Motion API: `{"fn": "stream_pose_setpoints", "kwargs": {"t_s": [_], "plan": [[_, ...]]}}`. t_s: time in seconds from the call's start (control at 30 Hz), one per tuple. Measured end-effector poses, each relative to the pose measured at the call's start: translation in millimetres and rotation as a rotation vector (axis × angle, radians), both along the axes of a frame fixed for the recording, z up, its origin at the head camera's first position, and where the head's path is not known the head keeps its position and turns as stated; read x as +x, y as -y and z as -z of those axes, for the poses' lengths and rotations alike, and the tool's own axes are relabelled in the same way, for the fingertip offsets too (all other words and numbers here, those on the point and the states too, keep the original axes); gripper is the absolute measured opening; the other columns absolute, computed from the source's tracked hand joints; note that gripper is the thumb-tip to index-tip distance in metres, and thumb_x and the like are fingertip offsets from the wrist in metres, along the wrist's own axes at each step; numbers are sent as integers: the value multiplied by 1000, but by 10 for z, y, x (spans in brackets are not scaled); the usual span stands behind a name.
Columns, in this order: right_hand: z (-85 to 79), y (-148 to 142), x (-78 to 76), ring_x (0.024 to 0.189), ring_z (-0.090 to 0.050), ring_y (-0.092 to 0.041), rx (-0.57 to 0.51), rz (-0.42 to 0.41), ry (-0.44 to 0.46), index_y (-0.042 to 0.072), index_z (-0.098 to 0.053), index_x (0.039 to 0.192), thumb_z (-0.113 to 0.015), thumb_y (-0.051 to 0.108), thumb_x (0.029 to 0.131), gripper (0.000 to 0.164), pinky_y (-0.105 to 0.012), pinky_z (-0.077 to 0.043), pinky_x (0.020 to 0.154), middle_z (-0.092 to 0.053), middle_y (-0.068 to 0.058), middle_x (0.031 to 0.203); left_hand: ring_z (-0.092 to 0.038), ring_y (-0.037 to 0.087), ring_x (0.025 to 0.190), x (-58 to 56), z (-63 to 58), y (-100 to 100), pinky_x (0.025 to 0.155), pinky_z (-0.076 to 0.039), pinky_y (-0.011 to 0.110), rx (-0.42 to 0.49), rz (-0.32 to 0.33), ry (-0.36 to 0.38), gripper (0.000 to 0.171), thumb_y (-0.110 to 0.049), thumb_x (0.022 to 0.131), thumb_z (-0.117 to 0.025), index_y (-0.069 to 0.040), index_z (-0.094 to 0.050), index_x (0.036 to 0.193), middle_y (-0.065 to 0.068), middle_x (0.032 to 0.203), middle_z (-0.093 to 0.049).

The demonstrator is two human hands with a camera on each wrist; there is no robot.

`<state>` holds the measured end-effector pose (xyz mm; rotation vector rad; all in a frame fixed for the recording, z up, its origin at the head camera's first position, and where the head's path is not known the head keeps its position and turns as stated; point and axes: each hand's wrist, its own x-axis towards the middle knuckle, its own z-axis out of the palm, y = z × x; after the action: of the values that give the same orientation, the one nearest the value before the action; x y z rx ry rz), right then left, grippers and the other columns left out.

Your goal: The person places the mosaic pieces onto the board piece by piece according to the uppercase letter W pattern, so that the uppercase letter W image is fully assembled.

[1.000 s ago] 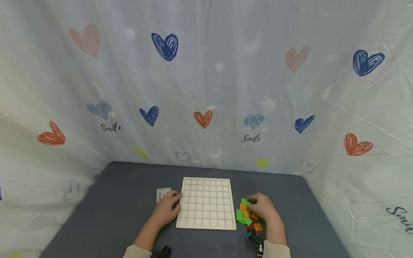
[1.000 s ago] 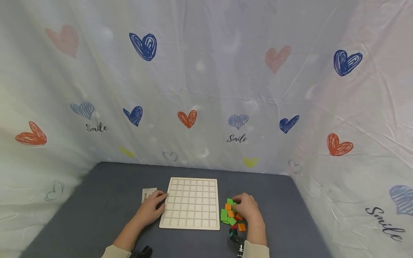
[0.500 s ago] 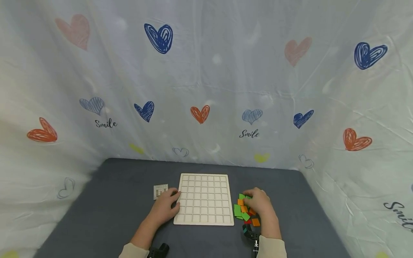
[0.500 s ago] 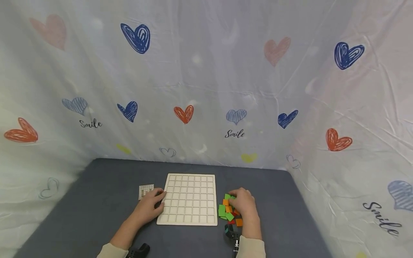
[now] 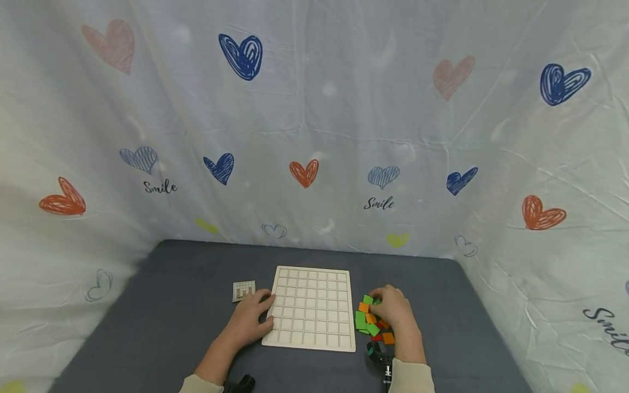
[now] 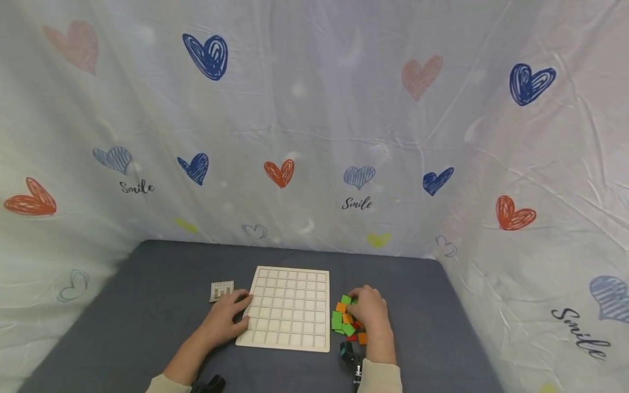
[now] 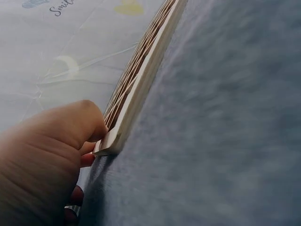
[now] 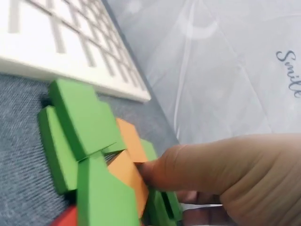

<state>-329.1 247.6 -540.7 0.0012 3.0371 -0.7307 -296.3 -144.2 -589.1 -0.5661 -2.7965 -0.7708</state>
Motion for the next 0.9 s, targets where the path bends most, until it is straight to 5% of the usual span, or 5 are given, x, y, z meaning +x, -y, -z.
{"fn": "stream_pose_setpoints", "kwargs": {"t_s": [0.33,0.53,0.9], "plan": [[-32,-18,-29,107,-65,-37,2,-25,-78,6,-80,113,-81,15,87,27,-62,-53,95,-69,-13,116,-56,32,118,81,1,11,97,-48,62,-43,-1,35,50,-26,98,-64,-9,-67,144,11,143,-59],[-170,131,29,105,-68,-32,-89,-72,-98,8,-80,117,-78,12,91,26,-52,-59,87,-71,-9,116,-58,33,121,129,11,31,98,-49,64,-2,-3,42,50,-26,95,-70,-9,-68,142,9,141,-60],[-185,617,64,72,-44,-13,-68,-301,-148,5,-79,120,-69,3,92,30,-32,-39,62,-59,1,92,-60,32,119,100,-1,24,98,-50,60,21,1,32,50,-27,93,-73,-9,-70,140,8,137,-62]]}}
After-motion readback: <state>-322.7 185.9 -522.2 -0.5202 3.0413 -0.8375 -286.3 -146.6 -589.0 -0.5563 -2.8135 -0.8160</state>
